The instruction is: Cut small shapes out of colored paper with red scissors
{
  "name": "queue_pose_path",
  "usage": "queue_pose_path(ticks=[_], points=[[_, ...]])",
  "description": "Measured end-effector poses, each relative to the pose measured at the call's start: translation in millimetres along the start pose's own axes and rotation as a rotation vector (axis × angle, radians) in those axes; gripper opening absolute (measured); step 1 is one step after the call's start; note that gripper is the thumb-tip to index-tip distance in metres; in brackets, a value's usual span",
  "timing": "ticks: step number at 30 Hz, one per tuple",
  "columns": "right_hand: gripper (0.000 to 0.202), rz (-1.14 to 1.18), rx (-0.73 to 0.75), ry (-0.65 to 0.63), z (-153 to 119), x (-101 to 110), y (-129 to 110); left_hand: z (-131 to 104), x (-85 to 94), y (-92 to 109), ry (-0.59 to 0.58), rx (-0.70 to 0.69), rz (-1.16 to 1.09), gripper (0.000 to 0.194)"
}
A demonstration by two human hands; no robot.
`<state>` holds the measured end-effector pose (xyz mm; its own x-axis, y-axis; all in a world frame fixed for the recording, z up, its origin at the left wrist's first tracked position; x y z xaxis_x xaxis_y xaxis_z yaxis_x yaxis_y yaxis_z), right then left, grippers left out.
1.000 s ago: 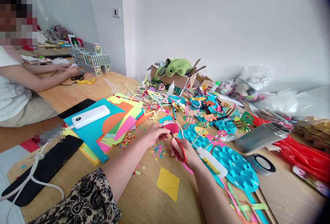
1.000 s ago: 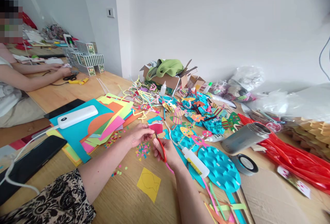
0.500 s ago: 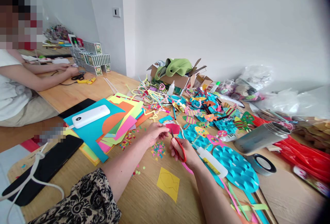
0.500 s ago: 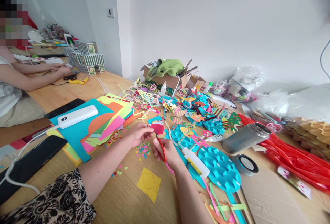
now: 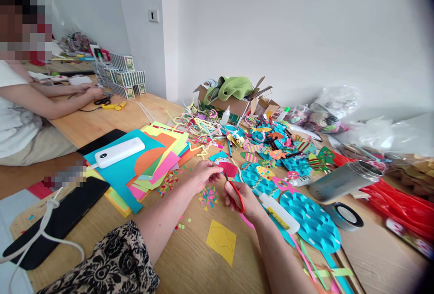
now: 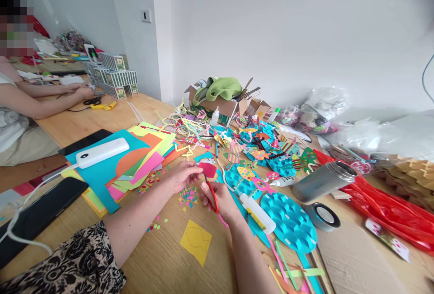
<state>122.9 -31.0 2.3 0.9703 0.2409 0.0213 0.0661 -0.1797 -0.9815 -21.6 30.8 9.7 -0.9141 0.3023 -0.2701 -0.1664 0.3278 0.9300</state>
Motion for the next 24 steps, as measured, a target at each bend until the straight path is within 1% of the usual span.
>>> queue_pose_path(ticks=[4,11,18,21,24], points=[[0.056,0.006,-0.005,-0.001,-0.2,0.0,0.0,0.3,0.8,0.1,0.017,-0.012,0.02,0.023],[0.057,0.032,-0.011,-0.016,0.7,-0.5,0.4,2.7,3.1,-0.1,0.104,-0.115,-0.014,0.024],[0.054,0.111,-0.017,0.013,0.1,0.1,0.4,1.9,2.8,-0.7,0.055,-0.074,-0.058,0.023],[0.055,0.119,-0.023,0.04,-0.3,0.1,-0.7,1.5,2.0,-1.6,0.006,-0.041,-0.044,0.023],[0.057,0.131,-0.03,0.048,-0.7,0.2,-1.9,0.6,2.0,-2.2,-0.018,-0.014,-0.027,0.024]])
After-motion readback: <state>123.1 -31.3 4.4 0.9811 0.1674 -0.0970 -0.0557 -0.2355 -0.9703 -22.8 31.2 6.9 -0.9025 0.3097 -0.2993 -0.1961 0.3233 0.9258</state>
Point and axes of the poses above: each hand's wrist, its own z-axis towards the middle knuckle, its own x-axis out of the back of the hand, y = z × x, the point moved 2 cm from there along z, towards the middle knuckle, and after that the axes turned 8 degrees about z, right-handed, at the moved point
